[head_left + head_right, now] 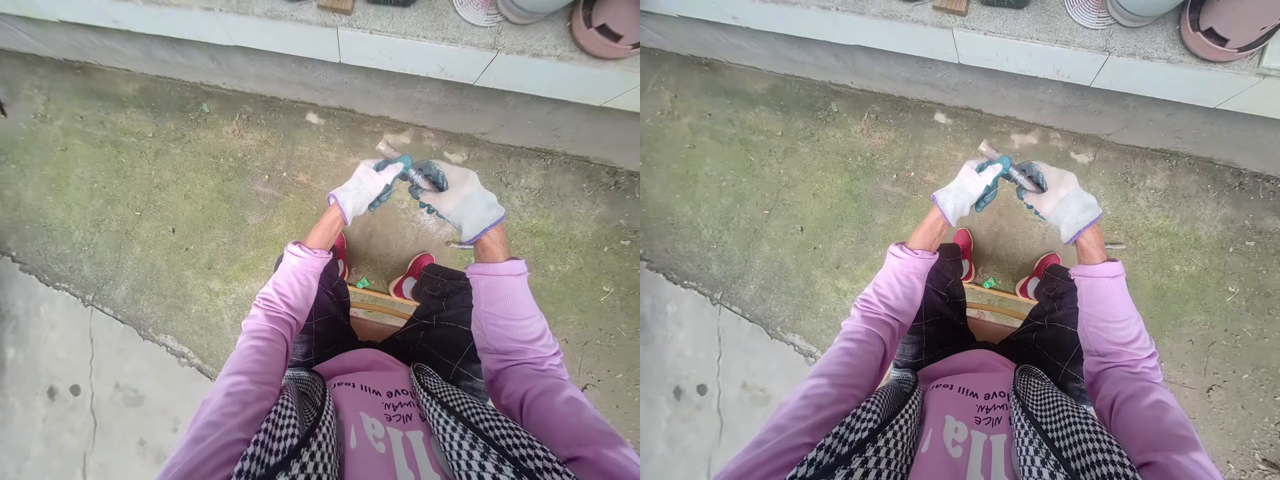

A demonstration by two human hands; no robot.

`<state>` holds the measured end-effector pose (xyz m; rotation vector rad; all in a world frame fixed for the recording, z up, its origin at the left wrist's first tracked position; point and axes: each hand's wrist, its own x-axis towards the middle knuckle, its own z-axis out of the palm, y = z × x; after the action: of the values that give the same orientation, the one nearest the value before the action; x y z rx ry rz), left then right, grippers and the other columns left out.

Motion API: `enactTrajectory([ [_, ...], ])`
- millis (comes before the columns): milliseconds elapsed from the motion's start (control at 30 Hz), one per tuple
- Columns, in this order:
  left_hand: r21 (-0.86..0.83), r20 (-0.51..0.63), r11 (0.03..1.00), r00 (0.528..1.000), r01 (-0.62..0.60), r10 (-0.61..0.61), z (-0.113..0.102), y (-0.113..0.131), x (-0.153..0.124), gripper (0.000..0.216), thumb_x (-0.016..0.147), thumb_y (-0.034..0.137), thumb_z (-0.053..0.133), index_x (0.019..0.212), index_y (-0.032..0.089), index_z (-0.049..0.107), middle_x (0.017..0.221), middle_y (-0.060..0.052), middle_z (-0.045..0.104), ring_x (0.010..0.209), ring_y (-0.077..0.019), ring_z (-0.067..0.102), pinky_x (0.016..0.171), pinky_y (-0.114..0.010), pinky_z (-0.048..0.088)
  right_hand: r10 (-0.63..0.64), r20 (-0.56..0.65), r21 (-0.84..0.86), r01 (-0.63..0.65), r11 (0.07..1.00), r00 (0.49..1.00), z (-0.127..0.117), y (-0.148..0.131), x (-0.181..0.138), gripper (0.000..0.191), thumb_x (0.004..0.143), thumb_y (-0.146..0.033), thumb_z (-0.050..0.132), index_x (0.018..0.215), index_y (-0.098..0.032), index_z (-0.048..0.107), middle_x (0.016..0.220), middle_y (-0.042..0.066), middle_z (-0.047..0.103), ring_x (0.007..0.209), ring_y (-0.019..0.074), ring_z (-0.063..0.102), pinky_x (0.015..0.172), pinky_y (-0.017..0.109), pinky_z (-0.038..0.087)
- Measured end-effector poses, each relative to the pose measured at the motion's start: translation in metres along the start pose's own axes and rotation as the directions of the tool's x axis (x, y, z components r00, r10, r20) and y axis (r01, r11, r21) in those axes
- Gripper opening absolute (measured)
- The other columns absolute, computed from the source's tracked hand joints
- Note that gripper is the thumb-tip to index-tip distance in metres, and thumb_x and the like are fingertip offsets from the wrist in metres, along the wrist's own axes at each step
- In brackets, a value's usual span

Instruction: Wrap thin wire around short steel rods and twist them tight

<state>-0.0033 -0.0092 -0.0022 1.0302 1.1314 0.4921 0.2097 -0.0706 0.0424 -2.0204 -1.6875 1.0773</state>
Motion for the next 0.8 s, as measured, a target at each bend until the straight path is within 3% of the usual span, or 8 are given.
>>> enactTrajectory([
  [100, 0.088, -0.033, 0.996, 0.999, 0.016, -0.014, -0.001, 0.006, -0.003, 0.075, 0.115, 0.094, 0.083, 0.101, 0.024, 0.063, 0.071, 0.007, 0.041, 0.062, -0.0108, 0.048, 0.062, -0.026, 0.045, 0.016, 0.058, -0.141, -0.008, 0.990, 0.998, -0.003, -0.021, -0.009, 0.051, 0.110, -0.035, 0.077, 0.160, -0.032, 0.087, 0.150, 0.011, 0.093, 0.143, 0.0461, 0.087, 0.129, 0.063, 0.068],
  [167, 0.137, -0.045, 0.990, 0.999, 0.020, -0.014, -0.001, 0.011, -0.005, 0.072, 0.113, 0.091, 0.087, 0.100, 0.024, 0.062, 0.072, 0.007, 0.042, 0.065, -0.0124, 0.051, 0.064, -0.028, 0.049, 0.006, 0.087, -0.155, 0.008, 0.988, 0.996, -0.006, -0.026, -0.012, 0.053, 0.112, -0.034, 0.077, 0.165, -0.030, 0.085, 0.160, 0.012, 0.090, 0.151, 0.0462, 0.084, 0.135, 0.062, 0.064],
  [233, 0.194, -0.052, 0.981, 0.999, 0.025, -0.015, 0.000, 0.015, -0.007, 0.064, 0.115, 0.080, 0.090, 0.099, 0.024, 0.065, 0.072, 0.006, 0.044, 0.068, -0.0140, 0.054, 0.067, -0.030, 0.050, -0.024, 0.119, -0.196, 0.047, 0.979, 0.993, -0.008, -0.027, -0.013, 0.046, 0.116, -0.035, 0.075, 0.160, -0.028, 0.086, 0.161, 0.014, 0.089, 0.151, 0.0450, 0.083, 0.132, 0.058, 0.064],
  [367, 0.347, -0.076, 0.938, 0.996, -0.013, 0.042, 0.003, 0.015, -0.007, 0.046, 0.114, 0.050, 0.094, 0.089, 0.022, 0.067, 0.073, 0.004, 0.048, 0.076, -0.0154, 0.055, 0.071, -0.030, 0.049, -0.044, 0.161, -0.303, 0.092, 0.948, 0.986, -0.005, -0.021, -0.011, 0.025, 0.118, -0.035, 0.071, 0.130, -0.021, 0.089, 0.146, 0.024, 0.089, 0.142, 0.0472, 0.084, 0.123, 0.055, 0.063],
  [433, 0.342, -0.051, 0.939, 0.997, -0.035, 0.056, -0.001, 0.013, -0.006, 0.052, 0.114, 0.054, 0.095, 0.085, 0.023, 0.064, 0.071, 0.004, 0.048, 0.074, -0.0148, 0.053, 0.070, -0.031, 0.047, -0.076, 0.134, -0.232, 0.106, 0.967, 0.988, -0.002, -0.017, -0.010, 0.027, 0.119, -0.033, 0.066, 0.126, -0.022, 0.089, 0.142, 0.021, 0.090, 0.137, 0.0444, 0.085, 0.122, 0.053, 0.063],
  [533, 0.211, 0.072, 0.975, 0.996, -0.065, 0.050, -0.011, 0.011, -0.007, 0.076, 0.116, 0.082, 0.087, 0.077, 0.026, 0.055, 0.065, 0.003, 0.047, 0.064, -0.0121, 0.047, 0.062, -0.032, 0.041, -0.122, 0.055, -0.010, 0.123, 0.992, 0.991, -0.002, -0.010, -0.009, 0.037, 0.119, -0.036, 0.055, 0.122, -0.024, 0.090, 0.130, 0.014, 0.093, 0.126, 0.0389, 0.087, 0.118, 0.050, 0.065],
  [667, 0.129, 0.152, 0.982, 0.981, -0.140, 0.120, -0.023, 0.012, -0.014, 0.093, 0.108, 0.106, 0.079, 0.069, 0.029, 0.044, 0.060, 0.002, 0.044, 0.056, -0.0098, 0.041, 0.057, -0.032, 0.035, -0.094, 0.043, 0.115, 0.089, 0.989, 0.995, -0.004, -0.005, -0.012, 0.040, 0.117, -0.051, 0.058, 0.106, -0.027, 0.088, 0.113, 0.012, 0.091, 0.116, 0.0406, 0.086, 0.111, 0.054, 0.068],
  [800, 0.083, 0.135, 0.970, 0.967, -0.229, 0.217, -0.029, 0.018, -0.026, 0.092, 0.103, 0.106, 0.081, 0.066, 0.029, 0.048, 0.059, 0.002, 0.044, 0.055, -0.0114, 0.043, 0.056, -0.033, 0.037, -0.080, -0.022, 0.453, 0.081, 0.888, 0.997, -0.008, -0.009, -0.026, 0.047, 0.118, -0.072, 0.067, 0.134, -0.036, 0.091, 0.128, 0.012, 0.094, 0.118, 0.0402, 0.087, 0.111, 0.059, 0.072],
])
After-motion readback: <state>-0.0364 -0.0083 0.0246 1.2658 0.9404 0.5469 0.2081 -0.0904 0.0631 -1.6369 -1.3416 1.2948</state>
